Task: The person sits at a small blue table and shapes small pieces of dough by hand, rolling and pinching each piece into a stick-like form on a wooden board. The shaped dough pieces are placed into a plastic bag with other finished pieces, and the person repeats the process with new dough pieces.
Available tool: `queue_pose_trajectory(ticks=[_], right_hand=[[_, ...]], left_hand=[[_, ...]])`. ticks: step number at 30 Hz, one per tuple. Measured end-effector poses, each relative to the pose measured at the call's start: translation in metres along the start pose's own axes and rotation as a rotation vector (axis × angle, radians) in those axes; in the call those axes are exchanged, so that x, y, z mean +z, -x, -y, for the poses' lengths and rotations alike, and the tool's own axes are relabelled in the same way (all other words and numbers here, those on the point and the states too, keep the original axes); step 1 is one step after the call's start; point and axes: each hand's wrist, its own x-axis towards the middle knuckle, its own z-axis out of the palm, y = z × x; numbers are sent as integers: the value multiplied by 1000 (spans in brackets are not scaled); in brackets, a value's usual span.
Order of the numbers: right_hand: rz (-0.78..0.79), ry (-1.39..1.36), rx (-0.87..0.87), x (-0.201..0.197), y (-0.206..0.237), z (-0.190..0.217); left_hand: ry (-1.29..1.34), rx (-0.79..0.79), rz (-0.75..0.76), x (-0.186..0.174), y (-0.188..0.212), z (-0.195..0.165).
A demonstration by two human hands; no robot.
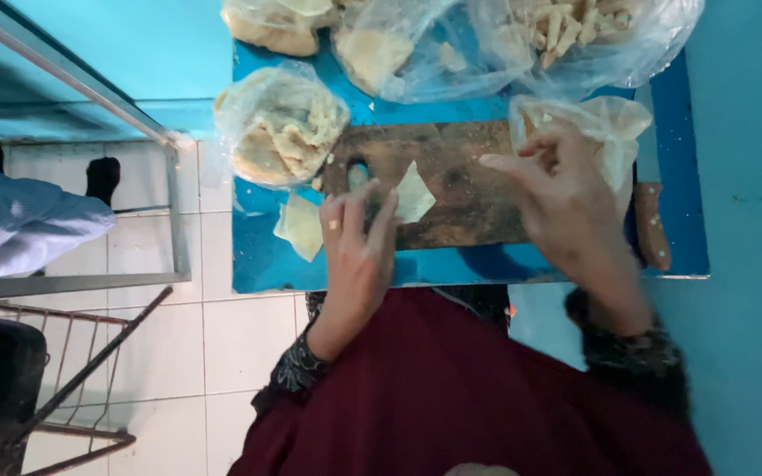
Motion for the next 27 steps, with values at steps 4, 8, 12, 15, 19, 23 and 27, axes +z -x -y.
queue_pose_trajectory(ticks=[4,8,12,15,19,23,27], right_hand=[[96,118,-131,-23,-20,23],[253,128,-233,-9,-59,34],[340,119,-348,38,-109,39],[326,112,-434,91,-145,51],[331,114,-543,141,-177,69],[381,146,-531,159,-191,78],[420,-33,-494,161,-194,73]], left_hand=[[-35,48,-43,-1,4,11],[-28,84,-75,-6,9,25],[-33,113,-84,-15,14,34],[-65,109,-69,-20,16,38],[-69,106,-43,-28,20,43],[-55,96,-11,-33,21,48],[-39,104,0,-36,24,53]])
